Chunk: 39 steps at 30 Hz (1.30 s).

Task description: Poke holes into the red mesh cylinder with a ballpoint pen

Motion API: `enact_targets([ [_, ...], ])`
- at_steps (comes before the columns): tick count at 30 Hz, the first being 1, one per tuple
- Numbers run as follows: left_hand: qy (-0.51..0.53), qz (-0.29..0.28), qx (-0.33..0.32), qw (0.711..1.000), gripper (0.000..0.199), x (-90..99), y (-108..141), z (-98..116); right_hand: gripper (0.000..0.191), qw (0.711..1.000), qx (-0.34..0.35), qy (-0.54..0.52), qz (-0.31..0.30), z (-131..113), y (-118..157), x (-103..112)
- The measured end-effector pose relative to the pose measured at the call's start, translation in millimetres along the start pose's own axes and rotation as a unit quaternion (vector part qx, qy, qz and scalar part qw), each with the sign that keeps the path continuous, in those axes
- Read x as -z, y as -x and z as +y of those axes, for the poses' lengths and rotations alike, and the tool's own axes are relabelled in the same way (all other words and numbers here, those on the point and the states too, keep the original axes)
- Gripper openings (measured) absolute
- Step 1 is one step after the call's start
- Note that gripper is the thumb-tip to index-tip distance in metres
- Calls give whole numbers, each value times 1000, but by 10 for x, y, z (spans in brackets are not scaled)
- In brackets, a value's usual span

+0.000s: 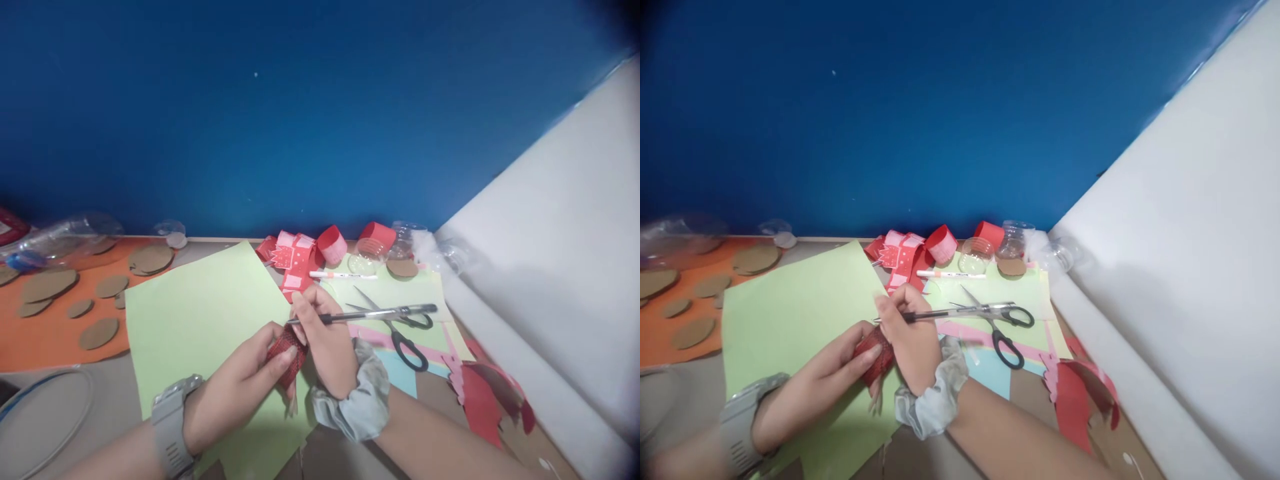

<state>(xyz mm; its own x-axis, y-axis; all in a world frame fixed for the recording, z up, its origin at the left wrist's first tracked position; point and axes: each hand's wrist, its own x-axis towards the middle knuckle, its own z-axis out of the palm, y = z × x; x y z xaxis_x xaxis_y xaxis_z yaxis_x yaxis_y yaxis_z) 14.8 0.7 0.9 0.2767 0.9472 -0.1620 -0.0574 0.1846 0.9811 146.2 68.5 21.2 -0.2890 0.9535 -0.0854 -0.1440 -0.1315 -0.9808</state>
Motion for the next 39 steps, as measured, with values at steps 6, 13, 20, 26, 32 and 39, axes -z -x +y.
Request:
enact_targets([
  [6,33,4,-8,999,45,-47,-5,20,30,998,48,26,-18,47,135,120],
  [13,20,-32,-13,999,32,-13,9,-41,37,992,15,77,-102,46,63,207],
  [20,-5,-17,12,1000,31,-5,-9,59,38,995,14,82,-61,43,35,201],
  [26,-64,-42,40,996,36,0,-9,109,33,991,27,118,-57,27,53,175],
  [32,-71,-7,30,997,41,19,117,-32,34,992,24,106,-65,-23,105,143],
  [39,-60,63,51,995,43,-21,169,-26,33,991,31,90,-92,-11,120,157],
])
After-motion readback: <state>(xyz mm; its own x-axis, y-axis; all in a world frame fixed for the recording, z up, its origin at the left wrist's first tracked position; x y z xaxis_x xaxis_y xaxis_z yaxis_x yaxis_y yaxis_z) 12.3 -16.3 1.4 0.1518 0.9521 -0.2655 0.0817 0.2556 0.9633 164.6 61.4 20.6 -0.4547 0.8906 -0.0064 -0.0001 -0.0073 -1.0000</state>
